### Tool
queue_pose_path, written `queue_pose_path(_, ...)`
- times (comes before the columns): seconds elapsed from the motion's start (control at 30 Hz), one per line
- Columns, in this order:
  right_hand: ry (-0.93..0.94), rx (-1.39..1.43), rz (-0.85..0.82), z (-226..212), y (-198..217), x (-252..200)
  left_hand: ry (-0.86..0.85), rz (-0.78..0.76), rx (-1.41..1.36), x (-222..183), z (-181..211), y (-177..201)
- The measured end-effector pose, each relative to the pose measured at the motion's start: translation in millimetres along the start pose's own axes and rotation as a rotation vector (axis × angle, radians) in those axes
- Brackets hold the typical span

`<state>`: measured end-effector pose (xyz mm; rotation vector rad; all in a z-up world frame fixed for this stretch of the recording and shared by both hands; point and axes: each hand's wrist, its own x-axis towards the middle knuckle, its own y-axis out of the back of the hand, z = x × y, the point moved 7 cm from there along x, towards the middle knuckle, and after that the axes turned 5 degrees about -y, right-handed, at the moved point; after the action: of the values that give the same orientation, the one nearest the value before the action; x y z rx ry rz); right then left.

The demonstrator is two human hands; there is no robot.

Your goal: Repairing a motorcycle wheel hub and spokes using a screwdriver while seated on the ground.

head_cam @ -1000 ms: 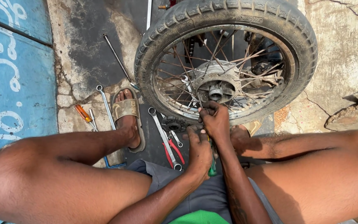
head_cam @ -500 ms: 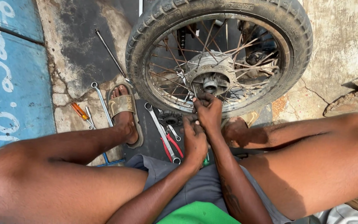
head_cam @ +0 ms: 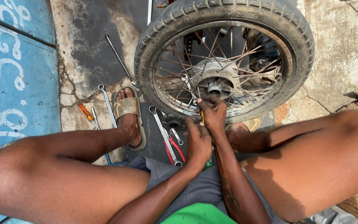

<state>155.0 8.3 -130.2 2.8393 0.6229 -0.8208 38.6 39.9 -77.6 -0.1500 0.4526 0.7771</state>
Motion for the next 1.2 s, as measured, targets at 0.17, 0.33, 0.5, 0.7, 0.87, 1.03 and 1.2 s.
queue_pose_path(0.17,-0.015,0.103,0.007,15,9,6,0.119,-0.028,-0.021,-11,28,-5)
queue_pose_path(0.33,-0.001,0.044,0.023,6,6,2,0.029,-0.046,-0.06,-10,23,-6)
queue_pose_path(0.5,0.004,0.029,0.016,7,7,-7,0.182,0.057,-0.178,-20,6,-8)
queue_pose_path(0.7,-0.05,0.034,0.031,9,3,-8,0.182,0.084,-0.125,-19,22,1)
queue_pose_path(0.87,-0.117,0.062,0.034,14,4,-7,0.163,0.009,-0.204,-16,10,-6)
queue_pose_path(1.03,-0.07,0.113,0.016,12,-3,7,0.199,0.017,-0.165,-4,36,-2)
queue_pose_path(1.2,-0.085,0.152,-0.012,27,-1,4,0.052,0.026,-0.019,-9,-10,0)
